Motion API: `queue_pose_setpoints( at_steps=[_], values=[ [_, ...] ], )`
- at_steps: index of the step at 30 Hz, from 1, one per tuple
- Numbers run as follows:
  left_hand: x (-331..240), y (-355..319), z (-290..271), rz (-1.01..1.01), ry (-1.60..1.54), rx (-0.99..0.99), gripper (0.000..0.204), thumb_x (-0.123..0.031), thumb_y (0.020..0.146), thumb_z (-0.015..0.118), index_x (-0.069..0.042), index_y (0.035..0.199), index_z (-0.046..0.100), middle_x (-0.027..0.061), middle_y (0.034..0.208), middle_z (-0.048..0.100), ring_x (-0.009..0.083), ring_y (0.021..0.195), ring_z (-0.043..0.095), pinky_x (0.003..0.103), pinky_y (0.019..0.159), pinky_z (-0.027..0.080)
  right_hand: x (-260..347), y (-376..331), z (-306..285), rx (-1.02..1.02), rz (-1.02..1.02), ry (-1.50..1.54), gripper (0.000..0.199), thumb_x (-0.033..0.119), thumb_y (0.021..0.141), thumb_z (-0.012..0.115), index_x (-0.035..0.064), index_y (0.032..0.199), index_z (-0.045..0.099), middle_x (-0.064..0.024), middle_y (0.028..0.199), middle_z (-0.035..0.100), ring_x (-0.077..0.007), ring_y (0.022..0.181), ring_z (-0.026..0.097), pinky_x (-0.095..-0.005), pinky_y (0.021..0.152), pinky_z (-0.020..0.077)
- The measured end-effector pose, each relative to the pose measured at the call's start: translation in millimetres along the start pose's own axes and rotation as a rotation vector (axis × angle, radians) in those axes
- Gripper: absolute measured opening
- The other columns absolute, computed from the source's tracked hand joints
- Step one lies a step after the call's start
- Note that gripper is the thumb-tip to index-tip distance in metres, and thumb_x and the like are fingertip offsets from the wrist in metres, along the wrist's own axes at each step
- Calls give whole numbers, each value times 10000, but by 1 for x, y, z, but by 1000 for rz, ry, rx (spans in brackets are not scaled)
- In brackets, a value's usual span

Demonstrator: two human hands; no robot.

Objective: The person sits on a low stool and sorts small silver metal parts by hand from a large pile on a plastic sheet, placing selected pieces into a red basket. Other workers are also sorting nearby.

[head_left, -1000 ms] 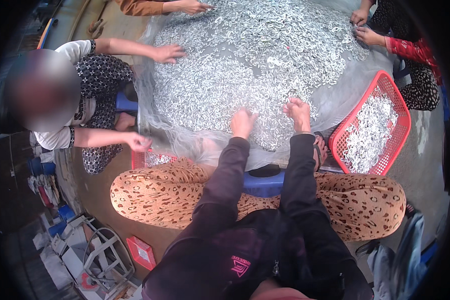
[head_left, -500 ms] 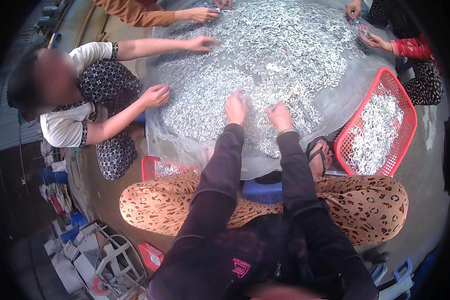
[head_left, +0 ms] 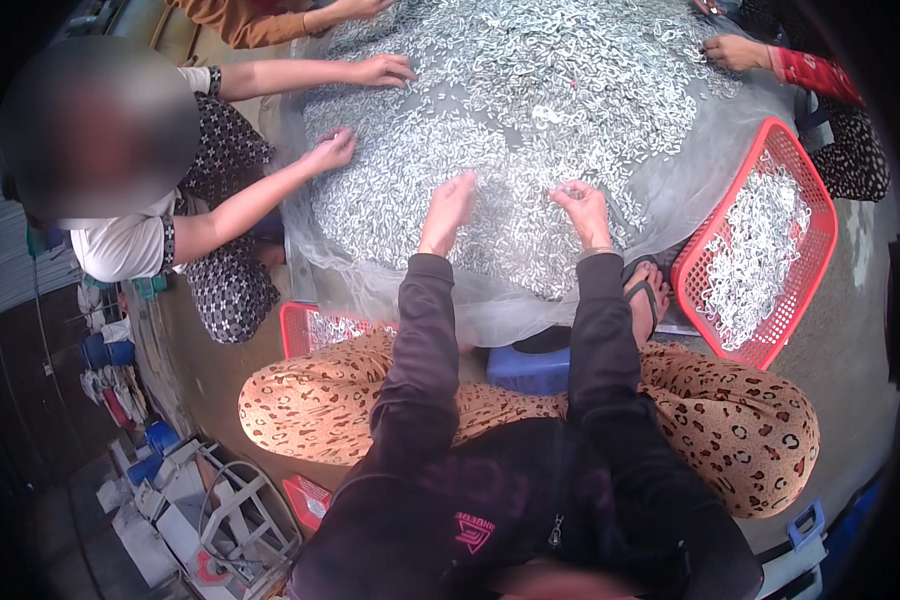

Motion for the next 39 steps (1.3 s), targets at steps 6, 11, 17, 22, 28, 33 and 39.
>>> queue_pose_setpoints(
  at_steps=[6, 11, 17, 22, 28, 33, 39],
  values=[
    [-33, -36, 34, 194, -794, 195, 138, -177, 864, 525, -67, 799, 474, 11, 777, 476, 113, 725, 487, 205, 449, 343, 5, -3, -5, 23, -27, -98, 330, 353, 771, 662, 34, 844, 701, -154, 710, 657, -219, 691, 611, -346, 698, 455],
    [13, -32, 50, -34, -524, 270, 135, -147, 807, 594, -70, 883, 512, -2, 719, 438, 163, 587, 446, 178, 466, 394, -28, 3, 7, 259, 129, -293, 475, 414, 894, 514, 74, 1226, 529, -148, 1098, 599, -226, 921, 570, -347, 690, 471],
    [46, -21, 74, 314, 1246, -169, 298, -306, 744, 715, -32, 791, 608, 177, 747, 630, 316, 641, 610, 397, 614, 485, -1, -15, 6, 289, 176, 31, 586, 387, 944, 426, 113, 1437, 265, -156, 1221, 536, -233, 958, 555, -365, 627, 471],
    [-3, -5, 67, 362, 834, 11, 262, -307, 823, 659, -64, 811, 561, 68, 656, 569, 203, 541, 530, 313, 514, 428, 57, -19, -7, 451, 143, 912, 497, 157, 878, 443, -14, 1343, 395, -49, 813, 554, -108, 650, 472, -282, 579, 430],
    [-60, -22, 69, 127, -190, 378, 148, -284, 987, 412, -151, 933, 376, -12, 731, 352, 66, 576, 350, 179, 429, 259, 22, 19, 13, 282, 195, 653, 373, 83, 803, 506, -4, 1156, 588, -70, 775, 618, -126, 589, 532, -308, 569, 469],
    [-70, -23, 76, 41, -360, 384, 255, -336, 988, 379, -139, 826, 361, -4, 695, 341, 77, 546, 332, 182, 393, 235, 8, 29, 43, -25, -49, -339, 189, 160, 768, 672, 25, 899, 691, -78, 829, 683, -139, 712, 605, -277, 662, 477],
    [-89, -16, 69, 273, -671, 498, 284, -228, 865, 484, -86, 660, 348, 29, 665, 337, 106, 530, 335, 182, 357, 282, 20, 21, 31, 60, -47, 260, 213, 222, 741, 722, 16, 786, 695, -62, 782, 679, -131, 719, 597, -282, 683, 461]
  ],
)
Point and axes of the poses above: each hand's wrist, its own y-axis towards the middle knuckle, its own z-axis out of the palm, x = y × z, the point moved 9 cm from there along y, towards the middle knuckle
